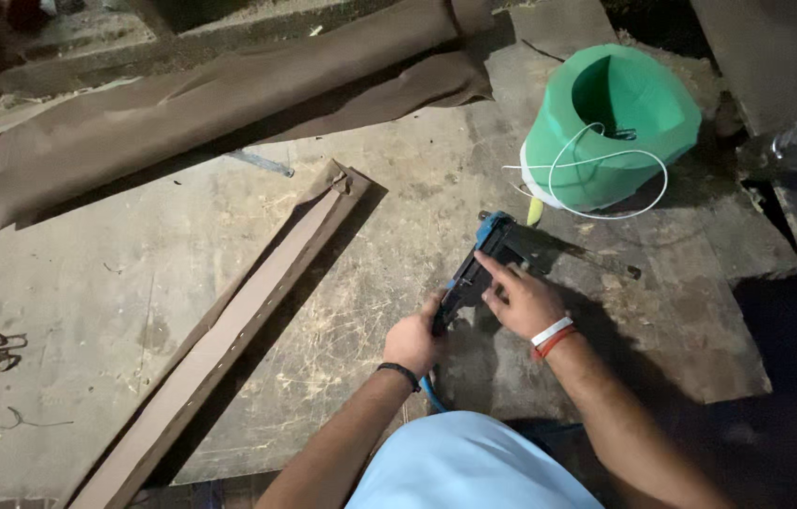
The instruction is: The person staples a long strip of brown fabric onto a wooden board using a pneumatic staple gun, pressing the fabric flat as they work along its length. They then fold and roll the fabric, wrap it around a foam piece, and cut a small piece with shears.
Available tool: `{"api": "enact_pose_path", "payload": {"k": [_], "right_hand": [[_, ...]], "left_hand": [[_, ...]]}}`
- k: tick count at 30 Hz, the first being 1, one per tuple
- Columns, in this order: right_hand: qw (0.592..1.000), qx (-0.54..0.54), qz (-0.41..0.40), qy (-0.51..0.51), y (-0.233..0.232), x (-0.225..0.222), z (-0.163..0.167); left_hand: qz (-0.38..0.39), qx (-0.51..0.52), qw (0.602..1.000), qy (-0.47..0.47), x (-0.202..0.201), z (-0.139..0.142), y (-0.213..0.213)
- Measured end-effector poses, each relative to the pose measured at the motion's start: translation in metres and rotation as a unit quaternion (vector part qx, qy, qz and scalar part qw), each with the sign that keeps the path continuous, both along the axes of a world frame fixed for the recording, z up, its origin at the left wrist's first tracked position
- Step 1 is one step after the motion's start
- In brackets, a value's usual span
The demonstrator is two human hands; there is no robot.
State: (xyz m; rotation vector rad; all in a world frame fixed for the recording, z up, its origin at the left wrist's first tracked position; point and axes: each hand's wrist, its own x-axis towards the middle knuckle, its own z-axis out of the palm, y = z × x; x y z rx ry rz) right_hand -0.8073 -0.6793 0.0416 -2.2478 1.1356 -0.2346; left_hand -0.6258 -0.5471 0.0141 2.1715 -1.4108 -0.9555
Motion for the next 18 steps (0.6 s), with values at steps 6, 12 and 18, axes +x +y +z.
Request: {"api": "enact_pose_path", "payload": {"k": [6, 12, 18], "right_hand": [[0.966, 0.089, -0.133, -0.201, 0.004, -0.007, -0.032], [0.696, 0.487, -0.312, -0.425, -0.01, 0.041, -0.054], [0.597, 0.53, -0.309, -0.517, -0.001, 0.123, -0.023]], "left_hand": [[0.012, -0.113, 0.99, 0.078, 0.011, -0.014, -0.003], [0.134, -0.016, 0.89, 0.436, 0.053, 0.008, 0.008], [0.116, -0.031, 0.701, 0.703, 0.102, 0.026, 0.04]]}}
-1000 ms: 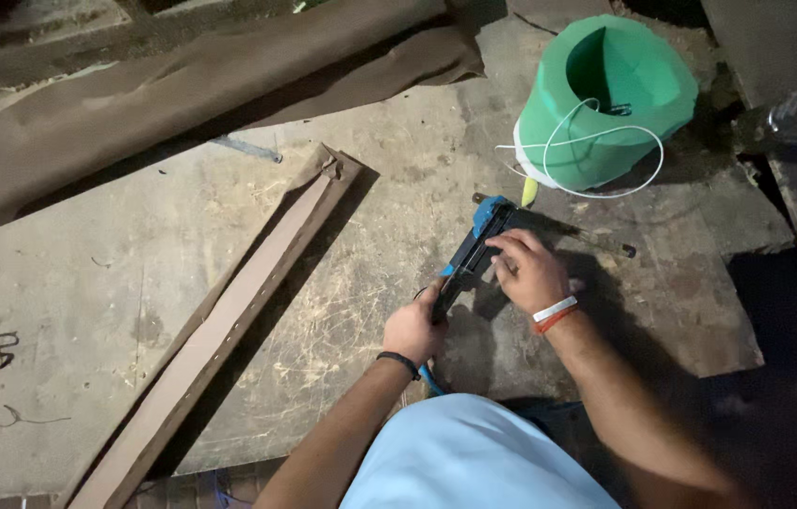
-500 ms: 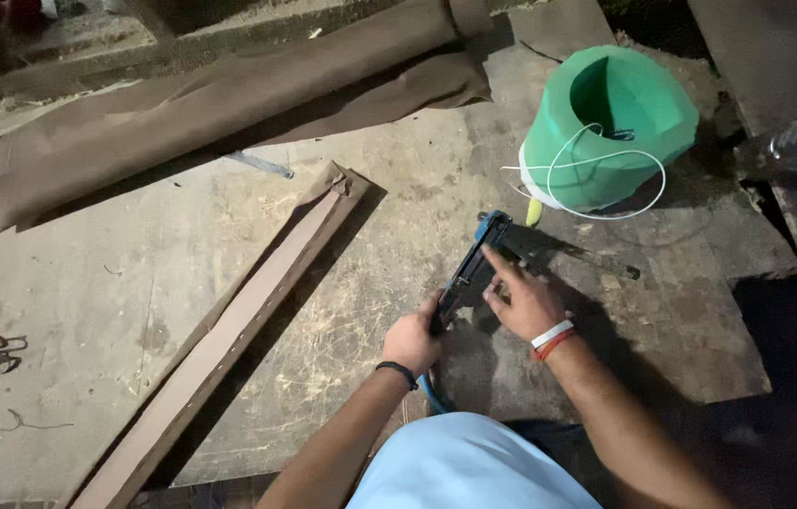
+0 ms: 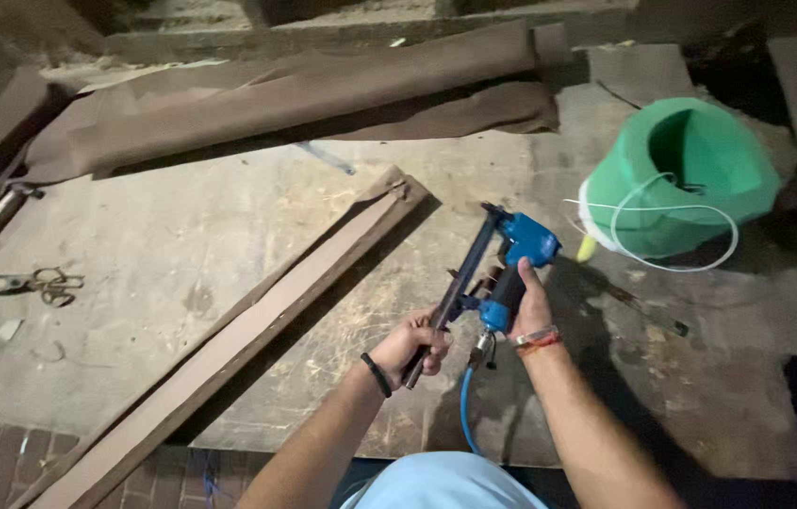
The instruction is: The person staples a long strip of brown fabric onto a wooden board using a pneumatic staple gun, pressing the fabric flat as they work along its length. They then fold and roll the fabric, wrap it around a foam piece, and cut a small piece with shears.
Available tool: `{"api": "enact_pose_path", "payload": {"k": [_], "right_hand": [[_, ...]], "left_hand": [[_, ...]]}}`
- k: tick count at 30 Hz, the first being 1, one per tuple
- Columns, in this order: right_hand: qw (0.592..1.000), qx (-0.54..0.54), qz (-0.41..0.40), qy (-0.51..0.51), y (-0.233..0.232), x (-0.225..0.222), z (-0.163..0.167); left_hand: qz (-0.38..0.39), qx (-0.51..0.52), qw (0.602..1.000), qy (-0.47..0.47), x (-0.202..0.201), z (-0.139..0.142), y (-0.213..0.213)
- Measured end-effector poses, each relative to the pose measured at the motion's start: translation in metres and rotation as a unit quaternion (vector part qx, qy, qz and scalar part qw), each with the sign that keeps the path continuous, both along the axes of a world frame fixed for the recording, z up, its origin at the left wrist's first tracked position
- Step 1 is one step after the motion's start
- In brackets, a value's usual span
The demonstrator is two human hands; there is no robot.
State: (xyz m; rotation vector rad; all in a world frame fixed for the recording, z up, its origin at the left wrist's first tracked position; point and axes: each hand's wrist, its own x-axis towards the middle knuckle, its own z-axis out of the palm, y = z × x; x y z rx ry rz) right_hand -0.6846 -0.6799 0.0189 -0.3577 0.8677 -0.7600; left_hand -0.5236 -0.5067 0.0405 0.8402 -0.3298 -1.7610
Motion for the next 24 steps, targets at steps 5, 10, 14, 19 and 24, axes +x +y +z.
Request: {"api": "enact_pose_path", "payload": {"k": [5, 10, 14, 19, 24], "right_hand": [[0.994, -0.036, 0.011, -0.103, 0.053, 0.065, -0.006], [0.998, 0.023, 0.014, -0.055, 0.125, 0.14, -0.018], [0.995, -0.006, 0.097, -0.006, 0.194, 0.215, -0.005], [0.984, -0.114, 0.126, 0.045, 0.245, 0.271, 0.025], [0.979, -0.132, 0.116, 0.099, 0.278, 0.304, 0.036]], "left_hand": [[0.009, 0.067, 0.979, -0.19, 0.056, 0.0, 0.057], [0.328, 0.063, 0.89, -0.312, 0.127, 0.003, 0.104], [0.261, 0.077, 0.959, -0.081, 0.194, 0.012, 0.113], [0.083, 0.046, 0.993, -0.065, 0.253, -0.015, 0.153], [0.049, 0.036, 0.995, -0.084, 0.292, -0.05, 0.177]]}}
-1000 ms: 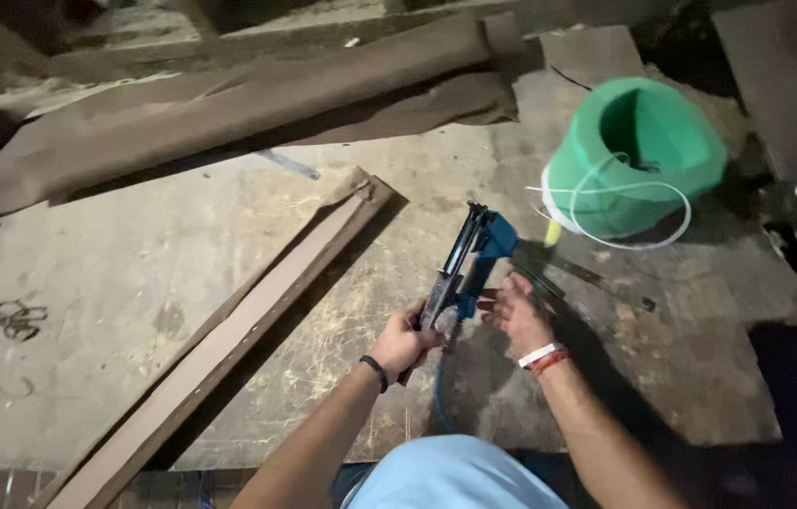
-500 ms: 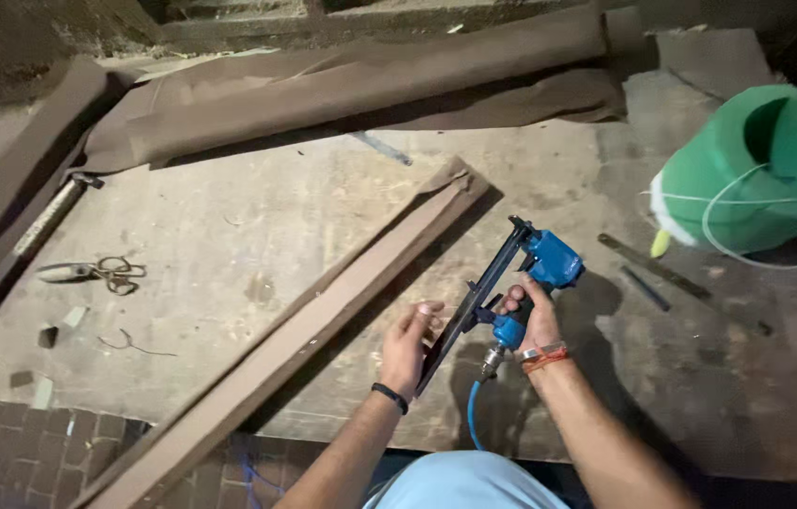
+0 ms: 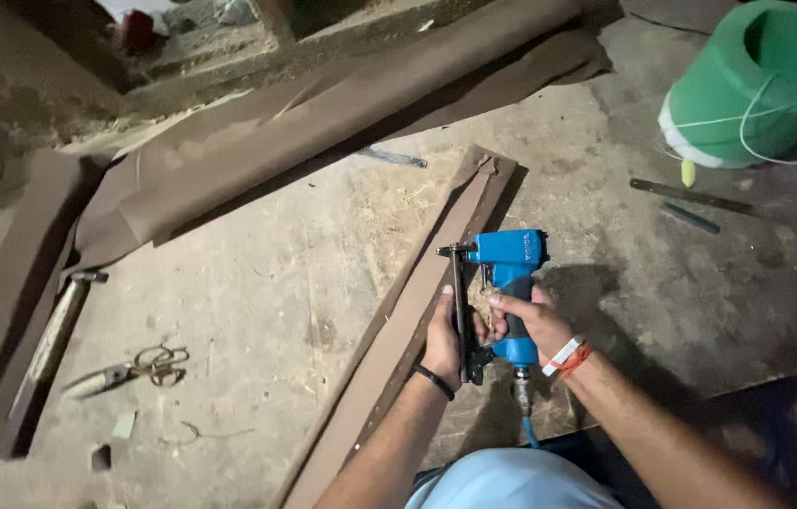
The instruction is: The person staples a long strip of brown fabric onto a wooden board using a pneumatic staple gun, pressing the fabric flat as they work along its length. They then fold and roll the fabric, wrap it around a foam piece, and cut a small piece with shears.
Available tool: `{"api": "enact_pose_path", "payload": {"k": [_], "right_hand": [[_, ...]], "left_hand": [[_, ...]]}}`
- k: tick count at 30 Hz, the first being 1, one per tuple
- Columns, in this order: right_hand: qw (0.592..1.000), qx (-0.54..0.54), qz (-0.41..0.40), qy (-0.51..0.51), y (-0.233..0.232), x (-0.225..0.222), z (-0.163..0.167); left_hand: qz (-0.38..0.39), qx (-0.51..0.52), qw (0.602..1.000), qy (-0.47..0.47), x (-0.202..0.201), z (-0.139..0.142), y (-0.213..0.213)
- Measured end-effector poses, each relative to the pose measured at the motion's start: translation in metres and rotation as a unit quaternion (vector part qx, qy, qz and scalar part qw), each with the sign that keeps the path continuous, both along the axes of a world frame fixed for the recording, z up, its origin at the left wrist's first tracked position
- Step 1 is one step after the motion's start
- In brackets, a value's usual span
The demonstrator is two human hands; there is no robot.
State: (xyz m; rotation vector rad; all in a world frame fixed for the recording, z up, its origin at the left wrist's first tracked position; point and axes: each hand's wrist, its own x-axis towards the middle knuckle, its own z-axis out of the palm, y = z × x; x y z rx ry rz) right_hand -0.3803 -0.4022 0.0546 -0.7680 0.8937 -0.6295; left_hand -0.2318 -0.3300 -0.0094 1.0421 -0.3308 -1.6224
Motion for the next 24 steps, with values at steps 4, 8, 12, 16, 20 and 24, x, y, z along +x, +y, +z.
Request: {"api": "enact_pose_path", "payload": {"k": [4, 8, 12, 16, 20, 24], "right_hand": [[0.989, -0.049, -0.021, 0.14, -0.007, -0.003, -0.003], [0.892, -0.247, -0.037, 0.378, -0.023, -0.042, -0.022], [0.71, -0.437, -0.031, 0.552, -0.031, -0.076, -0.048], [0.677, -0.5, -0.055, 0.537, -0.04, -0.079, -0.062], [0.767, -0.448, -0.08, 0.452, -0.059, -0.031, -0.076], [0.973, 0.008, -0.154, 0.173, -0.14, 0.031, -0.093]], "left_hand": [[-0.049, -0.018, 0.925, -0.376, 0.041, 0.011, -0.006], [0.015, -0.019, 0.685, -0.728, 0.114, 0.039, 0.011], [-0.218, 0.169, 0.707, -0.651, 0.146, 0.064, 0.004], [-0.182, 0.158, 0.726, -0.644, 0.119, 0.062, -0.006], [-0.124, -0.041, 0.665, -0.736, 0.089, 0.035, -0.022], [-0.198, 0.032, 0.771, -0.604, 0.073, 0.015, -0.034]]}}
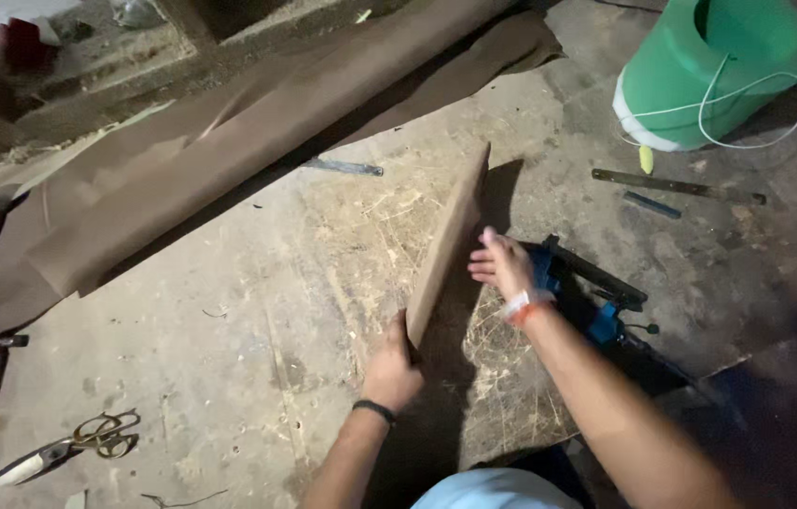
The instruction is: The person staples a long strip of brown fabric onto a wooden board using a pneumatic staple gun, pressing the fabric flat as they work along its length. They then fold and roll the fabric, wrap it around a foam piece, and cut a small piece with shears.
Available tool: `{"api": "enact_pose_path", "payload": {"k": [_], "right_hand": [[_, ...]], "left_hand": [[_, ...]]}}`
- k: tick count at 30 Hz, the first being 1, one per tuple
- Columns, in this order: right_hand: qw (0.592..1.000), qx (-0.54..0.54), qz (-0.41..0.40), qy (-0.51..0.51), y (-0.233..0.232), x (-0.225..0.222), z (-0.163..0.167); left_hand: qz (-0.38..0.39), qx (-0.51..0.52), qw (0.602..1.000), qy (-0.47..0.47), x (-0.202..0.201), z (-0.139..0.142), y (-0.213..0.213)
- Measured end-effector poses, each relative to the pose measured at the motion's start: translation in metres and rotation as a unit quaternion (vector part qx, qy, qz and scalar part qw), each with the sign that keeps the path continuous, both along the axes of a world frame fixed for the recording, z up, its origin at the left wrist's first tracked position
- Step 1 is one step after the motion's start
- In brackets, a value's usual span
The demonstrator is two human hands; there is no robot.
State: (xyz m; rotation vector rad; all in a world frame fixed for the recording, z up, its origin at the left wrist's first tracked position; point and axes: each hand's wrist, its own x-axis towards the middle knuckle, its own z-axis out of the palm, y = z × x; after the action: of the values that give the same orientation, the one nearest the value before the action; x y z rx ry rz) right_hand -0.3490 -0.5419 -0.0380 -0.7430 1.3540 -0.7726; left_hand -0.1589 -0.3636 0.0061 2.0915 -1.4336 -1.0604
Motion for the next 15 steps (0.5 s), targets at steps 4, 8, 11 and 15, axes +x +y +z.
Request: {"api": "enact_pose_path", "payload": {"k": [4, 8, 11, 15], "right_hand": [[0.983, 0.061, -0.109, -0.137, -0.088, 0.031, -0.015], [0.985, -0.014, -0.159, 0.069, -0.141, 0.046, -0.038], [0.963, -0.191, -0.19, -0.023, -0.154, 0.066, -0.056], [0.954, -0.244, -0.139, 0.101, -0.167, 0.096, -0.062]], "left_hand": [[-0.003, 0.015, 0.999, -0.041, -0.018, 0.002, -0.004], [-0.017, 0.017, 0.998, 0.056, -0.006, 0.001, -0.028], [-0.054, -0.02, 0.978, 0.202, 0.016, -0.019, -0.073], [-0.07, -0.09, 0.949, 0.292, 0.033, -0.071, -0.166]]}}
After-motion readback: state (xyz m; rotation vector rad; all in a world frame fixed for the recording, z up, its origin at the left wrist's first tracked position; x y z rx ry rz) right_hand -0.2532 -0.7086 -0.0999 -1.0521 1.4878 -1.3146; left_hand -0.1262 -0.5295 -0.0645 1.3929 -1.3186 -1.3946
